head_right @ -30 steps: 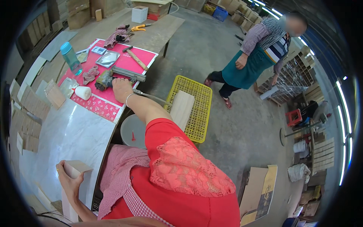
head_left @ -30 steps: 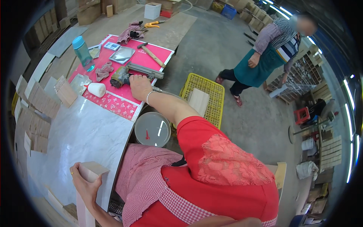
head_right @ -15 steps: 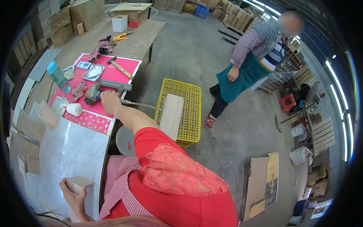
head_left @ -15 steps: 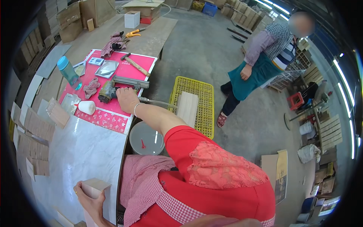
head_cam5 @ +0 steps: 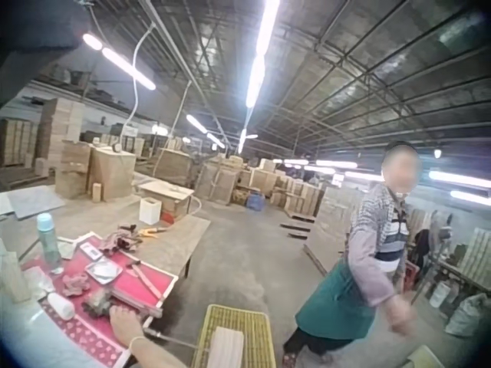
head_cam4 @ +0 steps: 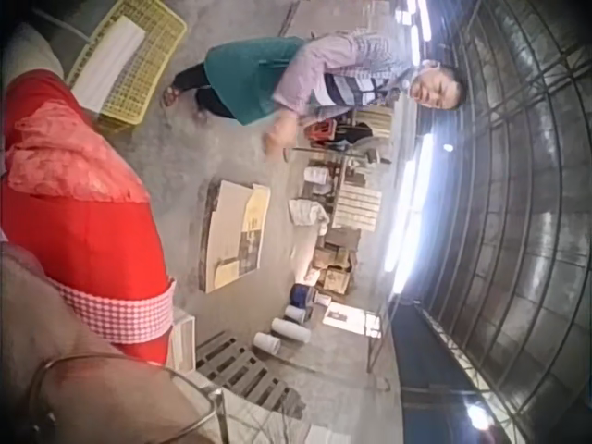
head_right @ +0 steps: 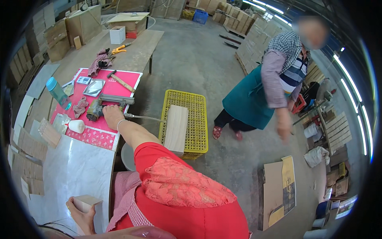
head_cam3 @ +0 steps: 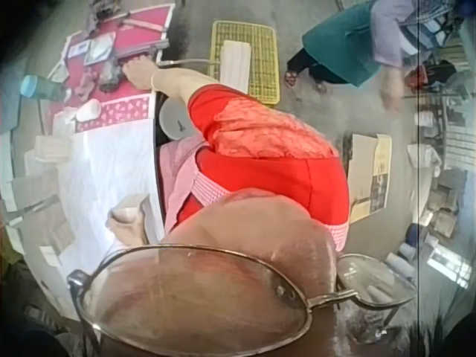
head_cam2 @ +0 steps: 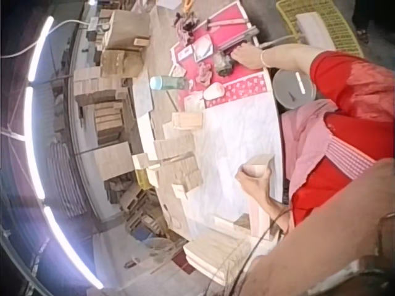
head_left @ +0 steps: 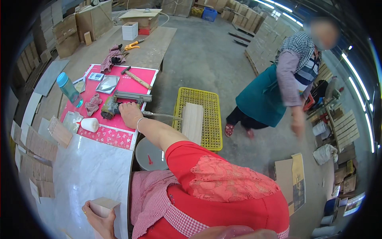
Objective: Applying glue and using a pneumatic nail gun to assemble wooden storage boxes.
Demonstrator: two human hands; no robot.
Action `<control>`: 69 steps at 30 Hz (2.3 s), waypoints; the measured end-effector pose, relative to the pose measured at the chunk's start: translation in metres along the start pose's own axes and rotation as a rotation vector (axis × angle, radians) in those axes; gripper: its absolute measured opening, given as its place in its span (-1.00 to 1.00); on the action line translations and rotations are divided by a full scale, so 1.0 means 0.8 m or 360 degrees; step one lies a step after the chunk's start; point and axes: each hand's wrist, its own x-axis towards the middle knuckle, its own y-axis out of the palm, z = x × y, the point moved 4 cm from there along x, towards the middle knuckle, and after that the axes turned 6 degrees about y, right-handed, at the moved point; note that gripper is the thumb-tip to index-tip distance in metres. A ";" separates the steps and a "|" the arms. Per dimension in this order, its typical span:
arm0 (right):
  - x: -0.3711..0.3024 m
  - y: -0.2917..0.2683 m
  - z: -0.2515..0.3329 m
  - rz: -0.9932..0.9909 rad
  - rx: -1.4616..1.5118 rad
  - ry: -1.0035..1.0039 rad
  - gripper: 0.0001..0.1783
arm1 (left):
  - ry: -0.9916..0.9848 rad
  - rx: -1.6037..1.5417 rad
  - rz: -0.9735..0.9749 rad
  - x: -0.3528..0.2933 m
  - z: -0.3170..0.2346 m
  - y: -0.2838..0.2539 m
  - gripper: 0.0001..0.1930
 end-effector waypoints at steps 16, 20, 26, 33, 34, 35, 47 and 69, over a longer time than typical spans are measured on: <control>0.060 0.105 -0.017 -0.0161 0.1704 -0.0702 -0.63 | 0.0272 -0.0051 -0.0404 -0.001 -0.001 0.013 -0.36; 0.042 0.136 0.394 0.0336 0.2212 -0.1521 -0.62 | -0.0003 0.0139 -0.0087 0.006 -0.025 0.005 -0.24; -0.008 0.120 0.522 0.0430 0.2452 -0.1758 -0.61 | -0.0050 0.0200 -0.0113 0.006 -0.010 0.017 -0.13; -0.037 0.144 0.504 0.0462 0.2490 -0.1654 -0.59 | -0.0113 0.0175 -0.0067 0.000 0.009 0.008 -0.07; -0.043 0.146 0.504 0.0482 0.2491 -0.1669 -0.59 | -0.0137 0.0174 -0.0071 -0.002 0.010 0.010 -0.07; -0.048 0.146 0.507 0.0507 0.2492 -0.1695 -0.59 | -0.0113 0.0189 -0.0073 -0.003 0.009 0.011 -0.07; -0.113 0.042 0.626 0.0722 0.2507 -0.2412 -0.55 | -0.0114 0.0437 0.0040 0.026 0.020 0.018 -0.18; -0.015 -0.108 0.625 0.0101 0.2657 -0.2326 -0.48 | -0.0222 0.0022 0.0134 0.011 0.001 0.005 -0.32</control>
